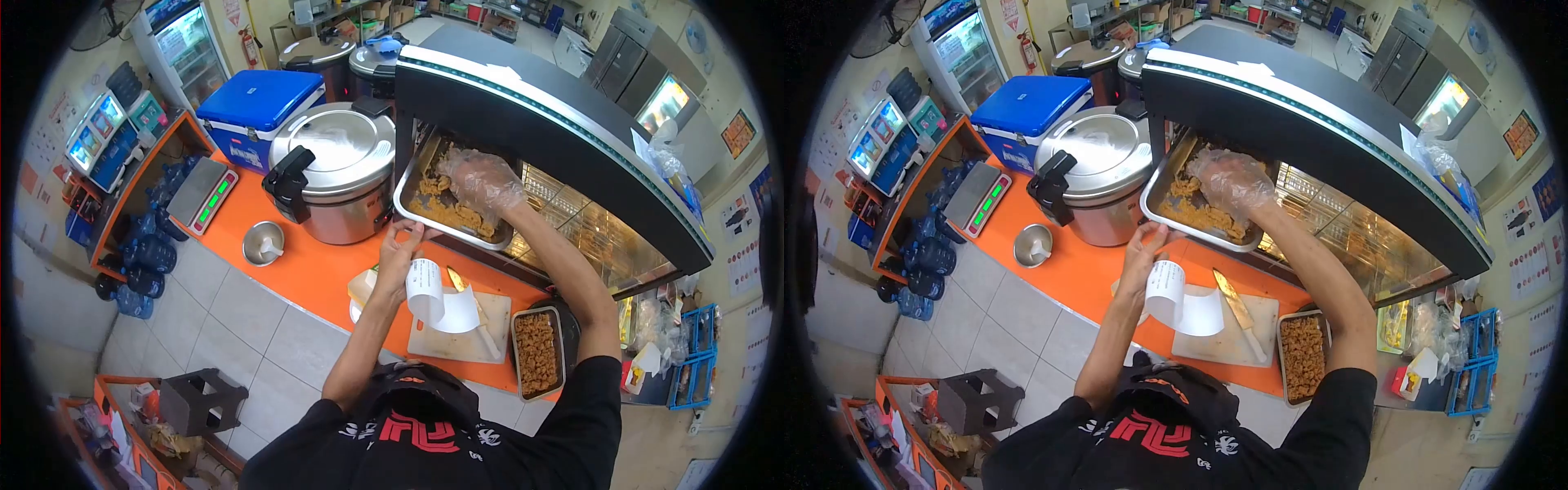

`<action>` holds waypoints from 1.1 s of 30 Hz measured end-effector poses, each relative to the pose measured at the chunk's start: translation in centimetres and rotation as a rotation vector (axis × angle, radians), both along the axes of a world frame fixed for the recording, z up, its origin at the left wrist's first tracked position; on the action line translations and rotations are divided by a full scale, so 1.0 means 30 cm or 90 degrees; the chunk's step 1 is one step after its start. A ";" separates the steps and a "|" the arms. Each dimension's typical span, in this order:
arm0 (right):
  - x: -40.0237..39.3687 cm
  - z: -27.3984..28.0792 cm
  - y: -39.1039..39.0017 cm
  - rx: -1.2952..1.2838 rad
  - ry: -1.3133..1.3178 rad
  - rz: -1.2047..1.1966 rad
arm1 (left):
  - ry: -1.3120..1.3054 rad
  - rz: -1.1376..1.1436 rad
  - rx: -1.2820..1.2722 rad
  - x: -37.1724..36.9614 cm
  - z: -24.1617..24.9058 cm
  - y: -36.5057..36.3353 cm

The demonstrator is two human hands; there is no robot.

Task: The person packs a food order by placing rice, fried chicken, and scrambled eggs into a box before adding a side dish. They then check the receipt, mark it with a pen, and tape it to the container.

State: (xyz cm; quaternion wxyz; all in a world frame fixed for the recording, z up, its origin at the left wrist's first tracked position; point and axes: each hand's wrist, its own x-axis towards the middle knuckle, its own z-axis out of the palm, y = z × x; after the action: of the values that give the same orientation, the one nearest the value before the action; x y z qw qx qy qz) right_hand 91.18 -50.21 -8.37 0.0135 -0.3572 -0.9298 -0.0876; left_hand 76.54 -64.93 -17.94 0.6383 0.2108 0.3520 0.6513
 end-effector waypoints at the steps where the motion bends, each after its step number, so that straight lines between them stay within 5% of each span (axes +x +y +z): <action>1: 0.006 0.000 -0.020 0.048 0.028 0.028 | -0.008 -0.006 0.008 -0.012 0.004 0.004; 8: -0.013 0.152 -0.167 0.149 0.237 -0.009 | 0.108 -0.111 0.083 -0.068 0.063 0.111; 10: 0.017 0.182 -0.176 0.136 0.346 -0.030 | 0.009 -0.169 0.086 -0.078 0.137 0.125; 14: 0.124 0.231 -0.265 -0.014 0.559 -0.025 | 0.179 -0.339 0.098 -0.122 0.051 0.332; 19: 0.119 0.139 -0.432 -0.197 0.677 -0.200 | 0.175 -0.283 0.125 -0.133 0.053 0.393; 21: 0.120 -0.044 -0.444 -0.336 0.856 -0.175 | 0.227 -0.292 0.127 -0.190 0.054 0.349; 23: 0.090 -0.190 -0.470 -0.460 0.847 -0.177 | 0.187 -0.259 0.153 -0.250 0.023 0.324; 25: 0.050 -0.369 -0.460 -0.472 0.652 -0.232 | 0.237 -0.195 0.210 -0.359 -0.063 0.256; 27: -0.066 -0.512 -0.489 -0.605 0.666 -0.283 | 0.283 -0.143 0.151 -0.486 -0.113 0.083; 30: -0.250 -0.828 -0.460 -0.653 0.615 -0.222 | 0.130 -0.022 -0.059 -0.602 -0.164 -0.224; 31: -0.315 -0.954 -0.448 -0.690 0.664 -0.174 | 0.239 0.025 -0.059 -0.641 -0.228 -0.325; 33: -0.437 -1.214 -0.408 -0.546 0.512 -0.189 | 0.253 0.179 -0.082 -0.708 -0.410 -0.503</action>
State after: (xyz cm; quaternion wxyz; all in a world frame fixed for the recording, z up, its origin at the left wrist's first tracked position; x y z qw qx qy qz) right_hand 78.06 -62.44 -44.80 0.2062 -0.4618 -0.7446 0.4356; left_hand 55.31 -80.00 -30.23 0.4720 0.2425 0.5374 0.6555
